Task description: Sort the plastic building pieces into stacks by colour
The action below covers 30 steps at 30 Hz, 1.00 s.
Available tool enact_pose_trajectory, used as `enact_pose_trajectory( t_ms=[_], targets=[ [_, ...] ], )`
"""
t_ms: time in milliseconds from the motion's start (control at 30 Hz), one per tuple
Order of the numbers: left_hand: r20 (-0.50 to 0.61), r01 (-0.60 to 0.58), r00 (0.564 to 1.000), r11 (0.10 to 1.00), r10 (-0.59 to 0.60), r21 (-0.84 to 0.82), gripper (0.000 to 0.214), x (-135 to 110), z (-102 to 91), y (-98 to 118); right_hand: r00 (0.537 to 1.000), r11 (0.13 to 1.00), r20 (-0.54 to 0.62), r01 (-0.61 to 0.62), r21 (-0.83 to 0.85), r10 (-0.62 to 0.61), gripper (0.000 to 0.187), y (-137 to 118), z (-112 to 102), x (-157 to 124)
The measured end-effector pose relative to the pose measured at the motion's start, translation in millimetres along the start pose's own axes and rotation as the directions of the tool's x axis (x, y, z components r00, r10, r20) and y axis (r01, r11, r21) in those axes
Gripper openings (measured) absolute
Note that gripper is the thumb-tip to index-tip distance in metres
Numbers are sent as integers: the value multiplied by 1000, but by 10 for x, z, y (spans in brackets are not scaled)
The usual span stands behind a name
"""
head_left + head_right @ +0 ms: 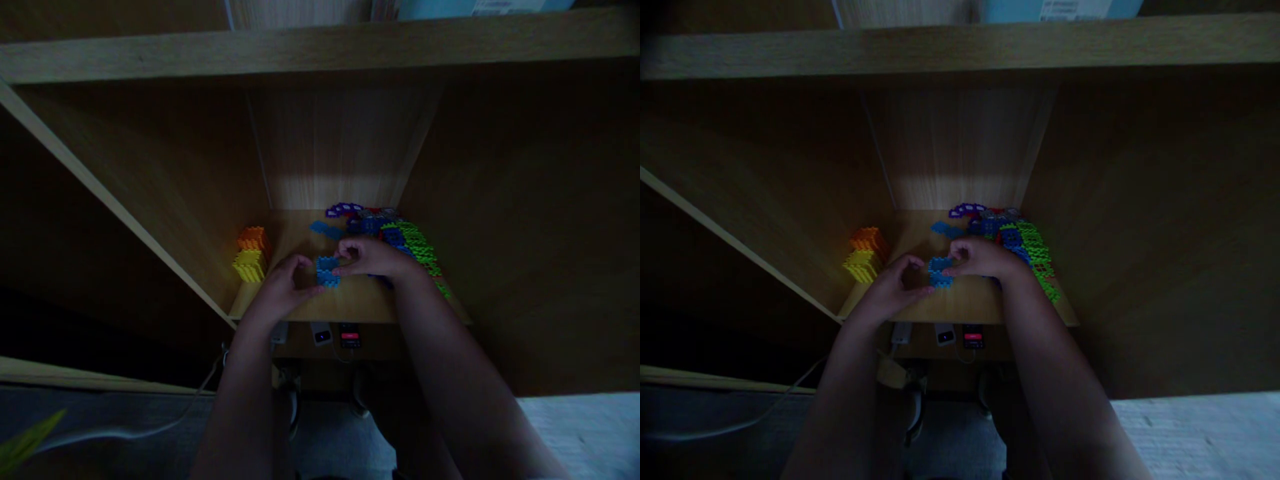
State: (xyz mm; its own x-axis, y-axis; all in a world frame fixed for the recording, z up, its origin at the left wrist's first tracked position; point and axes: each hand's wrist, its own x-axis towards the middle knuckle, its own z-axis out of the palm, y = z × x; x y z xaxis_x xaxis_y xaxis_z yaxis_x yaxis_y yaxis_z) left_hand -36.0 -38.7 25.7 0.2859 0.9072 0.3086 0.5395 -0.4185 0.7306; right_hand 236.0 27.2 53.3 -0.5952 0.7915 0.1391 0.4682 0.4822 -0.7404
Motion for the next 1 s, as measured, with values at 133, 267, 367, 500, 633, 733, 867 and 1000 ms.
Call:
enact_pose_trajectory(
  t_ms=[133, 267, 367, 500, 633, 733, 867, 1000],
  targets=[
    [19, -5, 1000, 1000, 5, 14, 53, 4, 12, -14, 999, 999, 42, 8, -49, -6, 49, -5, -2, -9],
    [34, -2, 999, 1000, 1, 31, 49, 6, 10, -18, 997, 995, 76, -4, -100, 12, 49, -39, -6, -17],
    [41, -11, 999, 999, 9, 38, 47, 9, 11, -21, 995, 990, 103, -4, -139, 18, 47, -75, -11, -23],
    [42, -27, 999, 999, 25, 41, 44, 13, 23, -30, 992, 986, 123, -7, -167, 28, 45, -94, -9, -24],
    [45, -36, 998, 999, 34, 38, 42, 14, 27, -29, 990, 986, 135, -10, -164, 33, 45, -89, -2, -21],
    [48, -35, 998, 999, 33, 42, 40, 14, 23, -24, 992, 986, 126, -7, -167, 28, 44, -89, 3, -24],
    [60, -34, 998, 998, 31, 49, 39, 14, 17, -26, 993, 986, 118, 1, -166, 19, 41, -88, 3, -30],
    [59, -40, 998, 998, 37, 56, 38, 9, 20, -17, 989, 988, 144, -17, -151, 39, 45, -81, -1, -29]
  ],
)
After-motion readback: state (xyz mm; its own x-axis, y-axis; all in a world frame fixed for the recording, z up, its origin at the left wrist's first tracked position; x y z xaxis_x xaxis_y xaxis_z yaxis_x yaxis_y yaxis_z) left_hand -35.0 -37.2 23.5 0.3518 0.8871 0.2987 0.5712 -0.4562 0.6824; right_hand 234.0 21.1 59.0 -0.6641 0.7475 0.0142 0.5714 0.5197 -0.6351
